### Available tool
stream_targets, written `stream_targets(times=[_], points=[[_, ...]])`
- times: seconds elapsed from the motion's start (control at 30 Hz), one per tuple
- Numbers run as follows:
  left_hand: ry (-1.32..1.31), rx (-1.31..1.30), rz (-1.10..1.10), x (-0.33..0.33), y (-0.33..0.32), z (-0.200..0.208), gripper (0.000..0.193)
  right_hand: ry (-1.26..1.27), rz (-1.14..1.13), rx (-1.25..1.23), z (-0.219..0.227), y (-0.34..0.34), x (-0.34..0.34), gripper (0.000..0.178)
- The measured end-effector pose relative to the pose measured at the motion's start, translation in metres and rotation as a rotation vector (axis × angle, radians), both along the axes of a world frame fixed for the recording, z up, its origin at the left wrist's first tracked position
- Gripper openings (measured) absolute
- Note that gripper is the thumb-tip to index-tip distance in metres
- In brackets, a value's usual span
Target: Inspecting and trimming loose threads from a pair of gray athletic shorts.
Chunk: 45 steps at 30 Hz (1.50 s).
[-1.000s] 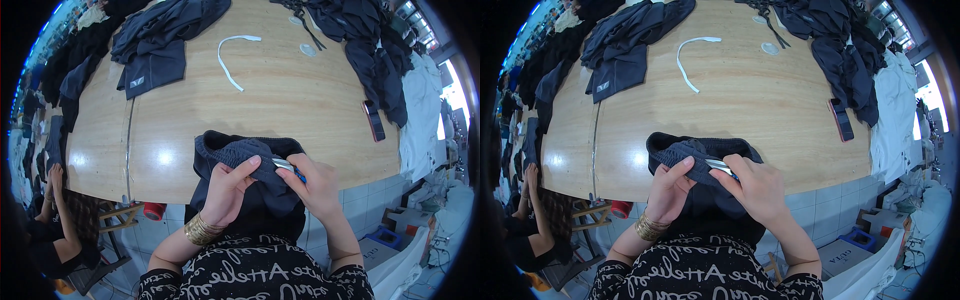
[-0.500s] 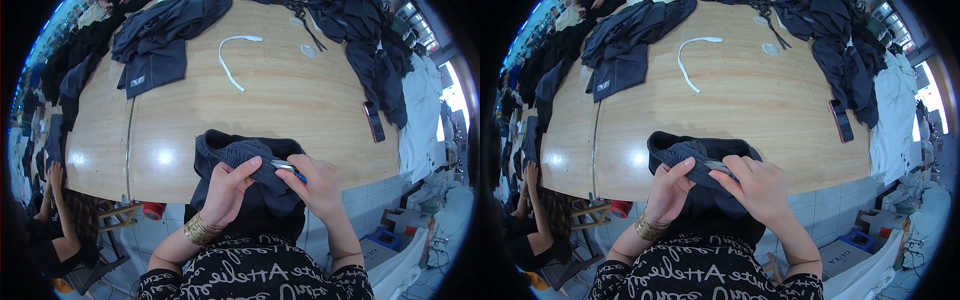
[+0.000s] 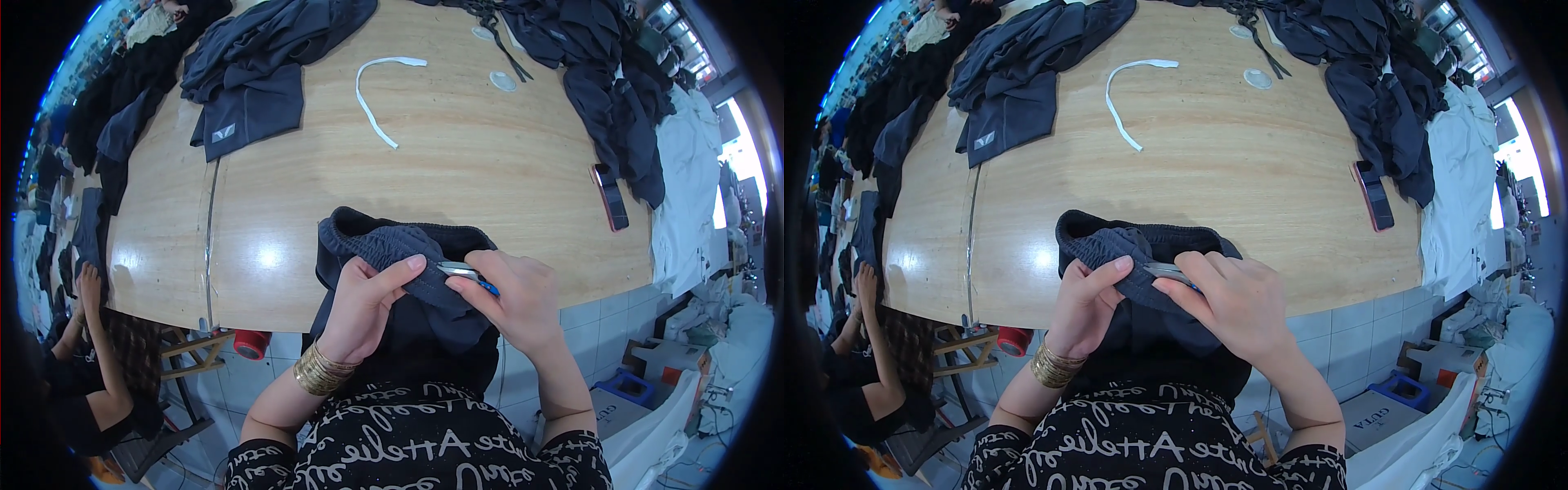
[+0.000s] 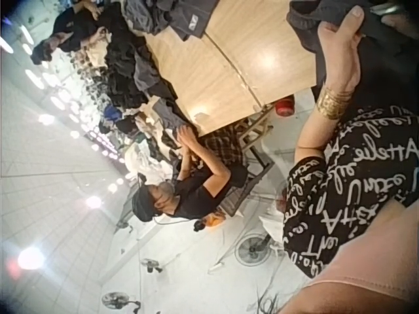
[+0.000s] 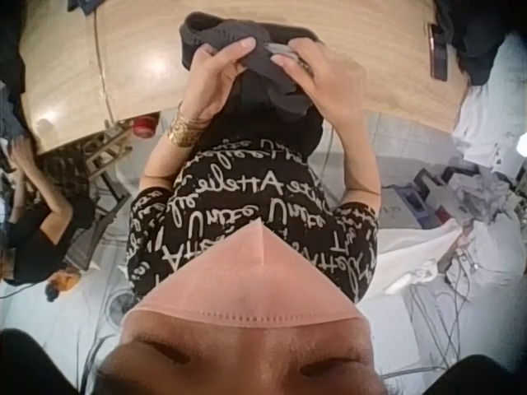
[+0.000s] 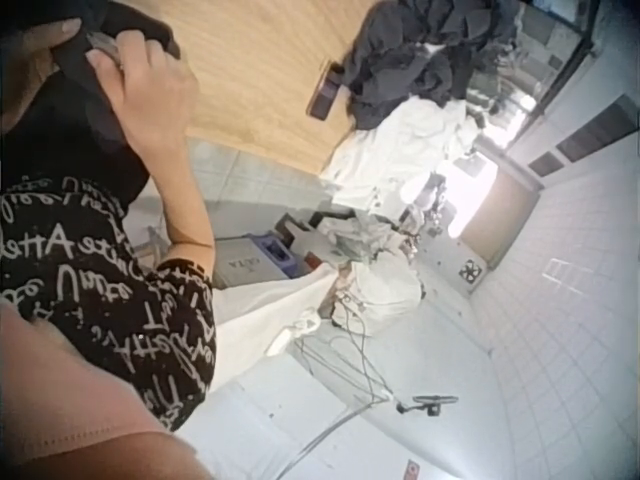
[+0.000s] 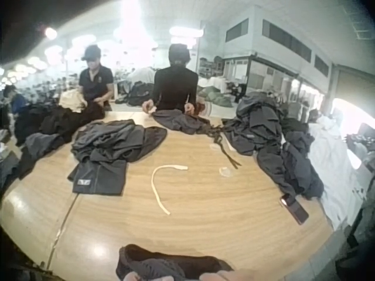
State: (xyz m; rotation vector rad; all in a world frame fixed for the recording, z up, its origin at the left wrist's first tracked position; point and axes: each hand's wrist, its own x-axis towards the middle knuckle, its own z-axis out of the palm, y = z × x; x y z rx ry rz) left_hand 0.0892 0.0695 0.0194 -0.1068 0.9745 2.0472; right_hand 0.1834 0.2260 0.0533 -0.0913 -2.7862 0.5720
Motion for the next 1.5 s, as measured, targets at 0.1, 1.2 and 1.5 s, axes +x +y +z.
stream_targets(times=[0.1,1.2,1.5], points=[[-0.008,-0.005,-0.018,-0.0010,-0.0015,-0.0008,0.013,-0.005,0.000,-0.024,-0.0010,0.0005,0.0001,0.023],[0.008,0.026,-0.030,0.0026,0.0006,0.0040,0.016,0.124,-0.025,-0.029,-0.0039,-0.0048,-0.0002,0.024],[0.046,0.029,-0.061,0.0020,-0.0007,0.0005,0.020,0.100,-0.044,-0.045,-0.0015,-0.0048,0.0000,0.023]])
